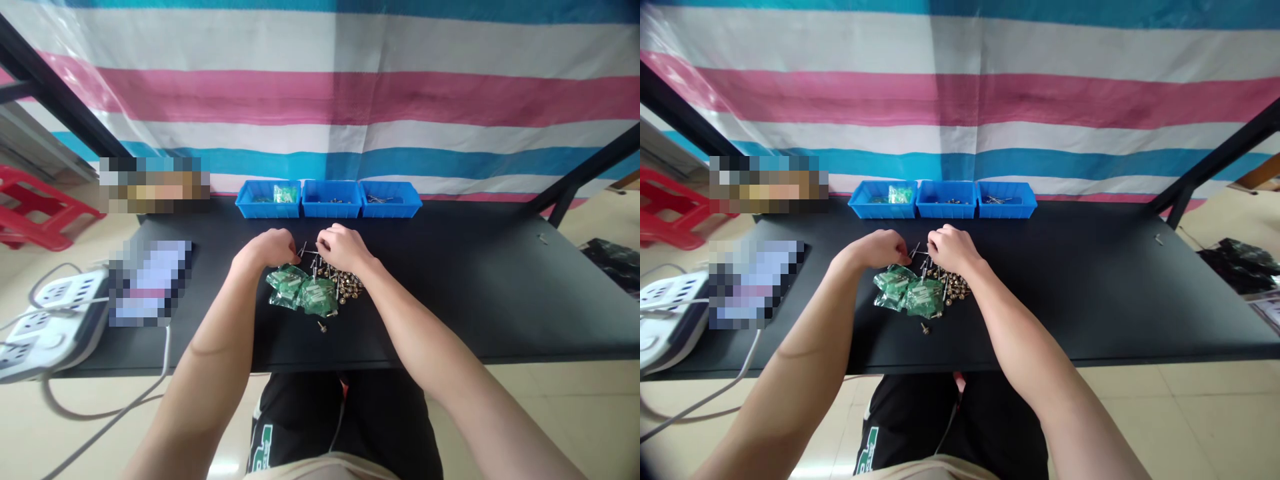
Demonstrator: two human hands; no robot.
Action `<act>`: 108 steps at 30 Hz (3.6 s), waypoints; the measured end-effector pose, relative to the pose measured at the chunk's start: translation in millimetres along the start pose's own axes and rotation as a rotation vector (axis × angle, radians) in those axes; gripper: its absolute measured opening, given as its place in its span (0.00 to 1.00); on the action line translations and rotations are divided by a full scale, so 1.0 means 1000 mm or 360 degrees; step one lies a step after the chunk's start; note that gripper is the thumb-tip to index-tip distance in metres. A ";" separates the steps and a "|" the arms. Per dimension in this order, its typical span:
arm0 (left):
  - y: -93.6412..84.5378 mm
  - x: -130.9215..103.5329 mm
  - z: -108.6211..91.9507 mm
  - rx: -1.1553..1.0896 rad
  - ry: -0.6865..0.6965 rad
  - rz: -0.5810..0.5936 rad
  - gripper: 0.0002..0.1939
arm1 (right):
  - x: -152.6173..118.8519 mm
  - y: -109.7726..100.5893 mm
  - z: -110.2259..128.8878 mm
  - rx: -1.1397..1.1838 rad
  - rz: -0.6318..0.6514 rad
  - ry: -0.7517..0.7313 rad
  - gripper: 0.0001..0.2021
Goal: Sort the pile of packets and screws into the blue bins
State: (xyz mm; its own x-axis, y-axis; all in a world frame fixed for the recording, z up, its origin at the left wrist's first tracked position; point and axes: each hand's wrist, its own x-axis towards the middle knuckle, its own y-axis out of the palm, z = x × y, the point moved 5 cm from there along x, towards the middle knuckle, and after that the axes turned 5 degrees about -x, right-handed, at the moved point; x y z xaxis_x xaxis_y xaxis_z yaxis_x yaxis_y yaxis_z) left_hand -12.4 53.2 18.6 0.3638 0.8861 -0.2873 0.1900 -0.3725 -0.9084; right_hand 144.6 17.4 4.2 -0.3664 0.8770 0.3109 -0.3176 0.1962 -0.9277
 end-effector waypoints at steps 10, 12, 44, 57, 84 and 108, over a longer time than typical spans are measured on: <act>-0.011 -0.012 -0.019 -0.0236 0.0213 -0.0075 0.07 | -0.002 -0.008 0.015 0.0102 -0.0062 -0.0262 0.15; -0.013 -0.013 -0.024 -0.0248 0.0278 -0.0132 0.09 | -0.002 -0.005 0.016 0.0096 0.0005 -0.0295 0.11; -0.010 -0.003 -0.026 -0.0603 0.0228 -0.0971 0.28 | 0.002 -0.004 -0.031 0.0332 -0.0325 0.0246 0.09; -0.008 0.008 -0.020 -0.0387 0.0349 -0.0941 0.22 | -0.013 -0.023 -0.119 0.0492 -0.0863 0.1191 0.16; 0.001 0.016 -0.005 -0.0298 0.0290 -0.0603 0.12 | 0.001 -0.004 -0.049 0.0530 -0.0445 0.0436 0.22; 0.008 0.012 -0.022 -0.0367 0.0409 -0.0558 0.11 | 0.000 0.007 -0.027 0.0775 -0.0254 0.0284 0.08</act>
State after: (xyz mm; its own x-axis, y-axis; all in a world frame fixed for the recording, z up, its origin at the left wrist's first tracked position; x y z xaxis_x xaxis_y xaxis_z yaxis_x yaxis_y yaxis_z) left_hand 13.4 54.8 14.6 0.4496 0.8831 0.1342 0.5278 -0.1415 -0.8375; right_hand 166.2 30.4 -7.8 -0.1394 0.9222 0.3608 -0.7412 0.1444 -0.6555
